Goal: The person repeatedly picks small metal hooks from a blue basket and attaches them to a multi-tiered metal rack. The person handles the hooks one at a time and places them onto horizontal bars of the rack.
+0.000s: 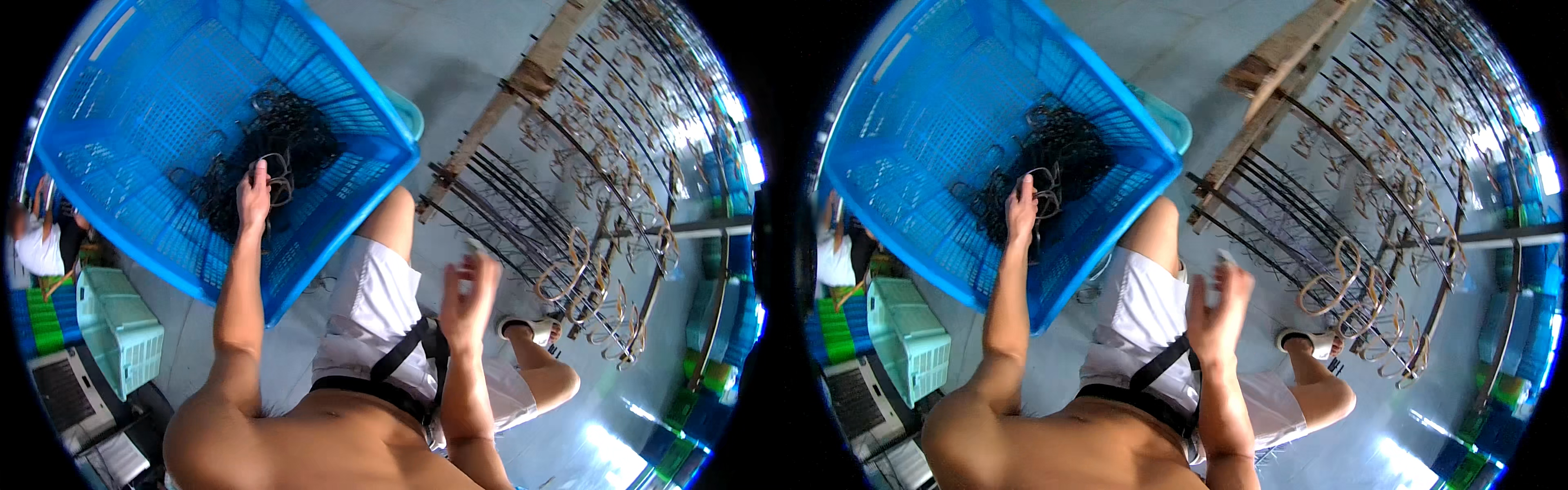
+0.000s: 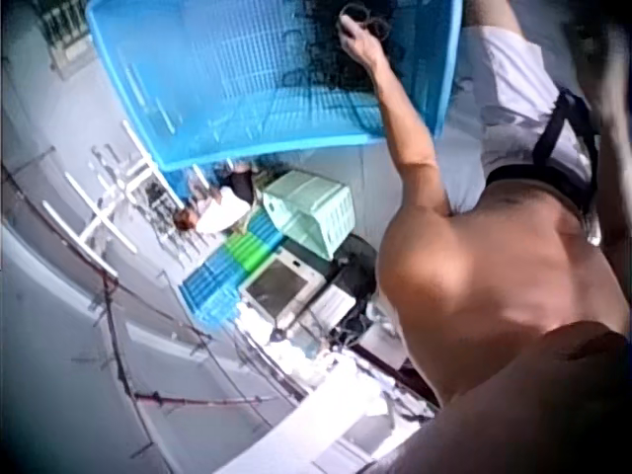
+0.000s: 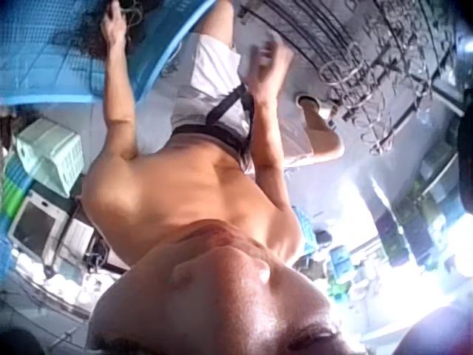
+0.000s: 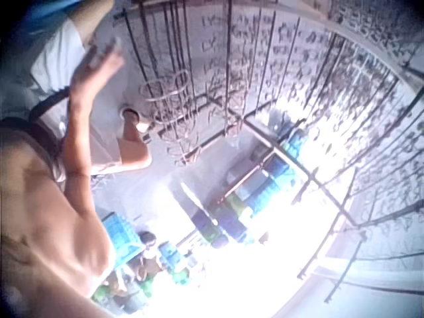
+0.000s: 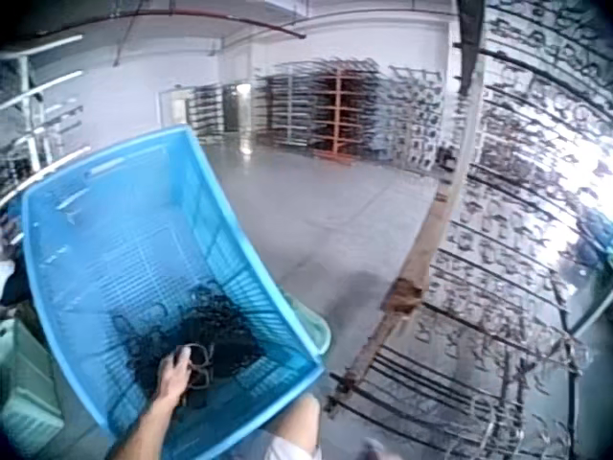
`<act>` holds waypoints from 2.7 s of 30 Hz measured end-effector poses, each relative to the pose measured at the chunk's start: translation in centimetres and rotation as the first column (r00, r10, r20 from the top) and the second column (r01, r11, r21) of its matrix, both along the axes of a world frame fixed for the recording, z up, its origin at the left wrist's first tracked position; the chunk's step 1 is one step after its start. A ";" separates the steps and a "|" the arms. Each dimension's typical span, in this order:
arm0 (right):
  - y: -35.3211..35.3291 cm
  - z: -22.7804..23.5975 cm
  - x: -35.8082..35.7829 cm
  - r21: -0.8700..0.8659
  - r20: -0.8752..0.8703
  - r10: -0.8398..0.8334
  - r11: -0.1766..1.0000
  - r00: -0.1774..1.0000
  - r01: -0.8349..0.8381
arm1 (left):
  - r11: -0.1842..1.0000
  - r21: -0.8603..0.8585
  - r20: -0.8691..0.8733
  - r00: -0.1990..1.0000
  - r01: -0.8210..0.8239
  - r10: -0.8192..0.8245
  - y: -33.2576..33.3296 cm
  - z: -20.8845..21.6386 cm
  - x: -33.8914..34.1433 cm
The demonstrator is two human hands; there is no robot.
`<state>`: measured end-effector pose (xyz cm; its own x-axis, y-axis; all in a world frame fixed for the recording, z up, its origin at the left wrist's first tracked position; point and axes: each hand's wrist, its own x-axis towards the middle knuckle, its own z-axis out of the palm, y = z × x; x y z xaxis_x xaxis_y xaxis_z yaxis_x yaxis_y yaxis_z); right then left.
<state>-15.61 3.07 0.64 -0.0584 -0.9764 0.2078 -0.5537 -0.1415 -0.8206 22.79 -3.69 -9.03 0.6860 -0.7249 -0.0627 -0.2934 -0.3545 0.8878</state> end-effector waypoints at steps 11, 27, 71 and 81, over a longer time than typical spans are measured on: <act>-8.4 -1.4 13.7 0.230 0.484 0.207 0.908 0.851 -0.351 | 0.863 -0.495 -0.566 0.792 -0.102 -0.231 4.3 9.1 -6.0; -2.6 1.7 -1.7 0.030 0.588 -0.350 0.911 0.729 0.412 | 0.887 -0.456 -0.392 0.877 0.078 -0.279 3.7 8.3 -22.1; -6.9 -3.2 -2.5 0.050 0.422 -0.643 0.720 0.638 0.692 | 0.868 -0.419 -0.537 0.698 0.267 -0.474 3.0 7.2 -19.9; -7.0 -2.6 -3.4 0.055 0.435 -0.582 0.779 0.687 0.624 | 0.871 -0.412 -0.524 0.714 0.266 -0.465 3.3 7.1 -19.9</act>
